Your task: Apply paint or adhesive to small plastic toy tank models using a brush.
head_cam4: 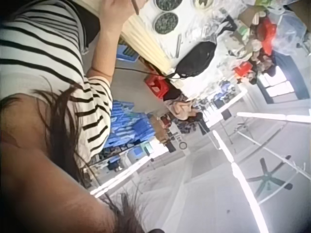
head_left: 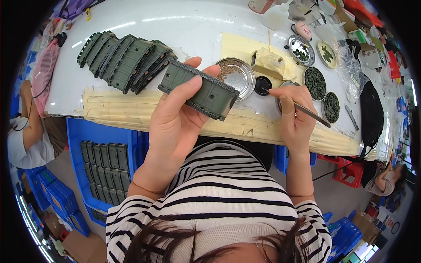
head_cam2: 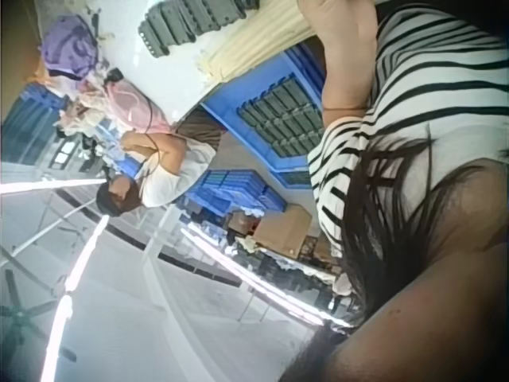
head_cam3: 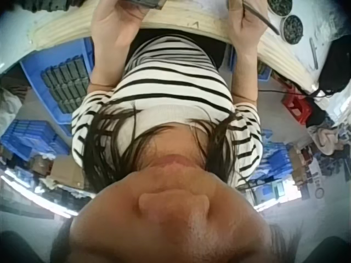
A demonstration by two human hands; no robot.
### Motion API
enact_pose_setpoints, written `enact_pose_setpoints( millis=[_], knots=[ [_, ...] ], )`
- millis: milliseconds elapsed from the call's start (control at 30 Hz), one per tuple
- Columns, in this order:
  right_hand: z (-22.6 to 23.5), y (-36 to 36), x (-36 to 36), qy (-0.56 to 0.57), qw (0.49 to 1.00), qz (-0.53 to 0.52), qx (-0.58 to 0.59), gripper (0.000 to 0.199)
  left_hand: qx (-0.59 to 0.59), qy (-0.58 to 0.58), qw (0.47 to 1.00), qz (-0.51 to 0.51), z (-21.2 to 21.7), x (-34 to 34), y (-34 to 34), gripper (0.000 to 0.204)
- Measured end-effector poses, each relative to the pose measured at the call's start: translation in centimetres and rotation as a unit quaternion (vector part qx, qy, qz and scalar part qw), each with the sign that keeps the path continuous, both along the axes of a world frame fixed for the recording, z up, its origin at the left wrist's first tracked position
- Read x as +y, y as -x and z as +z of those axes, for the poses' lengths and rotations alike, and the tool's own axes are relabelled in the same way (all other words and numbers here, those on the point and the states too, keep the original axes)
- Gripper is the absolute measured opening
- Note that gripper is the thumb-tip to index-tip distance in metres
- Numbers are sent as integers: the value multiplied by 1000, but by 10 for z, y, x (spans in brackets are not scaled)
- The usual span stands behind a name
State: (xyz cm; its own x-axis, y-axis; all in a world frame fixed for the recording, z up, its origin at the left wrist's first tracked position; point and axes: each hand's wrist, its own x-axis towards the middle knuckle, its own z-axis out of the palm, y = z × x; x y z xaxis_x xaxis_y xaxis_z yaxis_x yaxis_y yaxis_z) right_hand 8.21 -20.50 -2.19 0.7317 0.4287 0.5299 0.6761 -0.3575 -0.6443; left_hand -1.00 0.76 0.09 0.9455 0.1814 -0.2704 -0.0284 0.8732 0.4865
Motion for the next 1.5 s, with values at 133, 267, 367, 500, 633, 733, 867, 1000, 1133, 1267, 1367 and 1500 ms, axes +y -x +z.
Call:
enact_pose_setpoints(
  millis=[133, 267, 367, 500, 633, 733, 867, 1000, 1133, 1267, 1367, 1500],
  knots=[
    [13, 8, -3, -69, 997, 30, -36, 14, 15, 39, 999, -10, -3, 3, -3, 32],
    [35, 21, 8, -100, 986, 133, -29, 18, 20, 47, 999, -19, -10, 0, -5, 39],
    [28, 28, 20, -145, 972, 183, 24, 15, 19, 40, 998, -32, -10, -4, -7, 39],
    [26, 30, 23, -144, 967, 194, 83, 16, 14, 20, 999, -33, -9, -5, -5, 39],
    [24, 30, 24, -147, 966, 191, 94, 15, 10, 12, 999, -36, -8, -5, -4, 40],
    [24, 30, 24, -142, 968, 185, 90, 15, 12, 11, 999, -36, -9, -6, -4, 41],
    [25, 30, 25, -133, 970, 184, 83, 15, 12, 8, 999, -39, -9, -6, -4, 41],
    [24, 29, 25, -127, 972, 184, 74, 15, 7, 5, 999, -48, -11, -4, -4, 40],
    [25, 28, 26, -121, 972, 189, 69, 15, 5, 16, 999, -51, -12, -3, -4, 40],
    [27, 29, 26, -120, 973, 183, 70, 14, 10, 21, 999, -46, -11, -5, -5, 39],
    [28, 28, 26, -106, 976, 182, 53, 14, 18, 23, 999, -42, -11, -6, -5, 38],
    [28, 29, 27, -90, 979, 181, 29, 16, 22, 44, 998, -39, -13, -6, -6, 38]
  ],
)
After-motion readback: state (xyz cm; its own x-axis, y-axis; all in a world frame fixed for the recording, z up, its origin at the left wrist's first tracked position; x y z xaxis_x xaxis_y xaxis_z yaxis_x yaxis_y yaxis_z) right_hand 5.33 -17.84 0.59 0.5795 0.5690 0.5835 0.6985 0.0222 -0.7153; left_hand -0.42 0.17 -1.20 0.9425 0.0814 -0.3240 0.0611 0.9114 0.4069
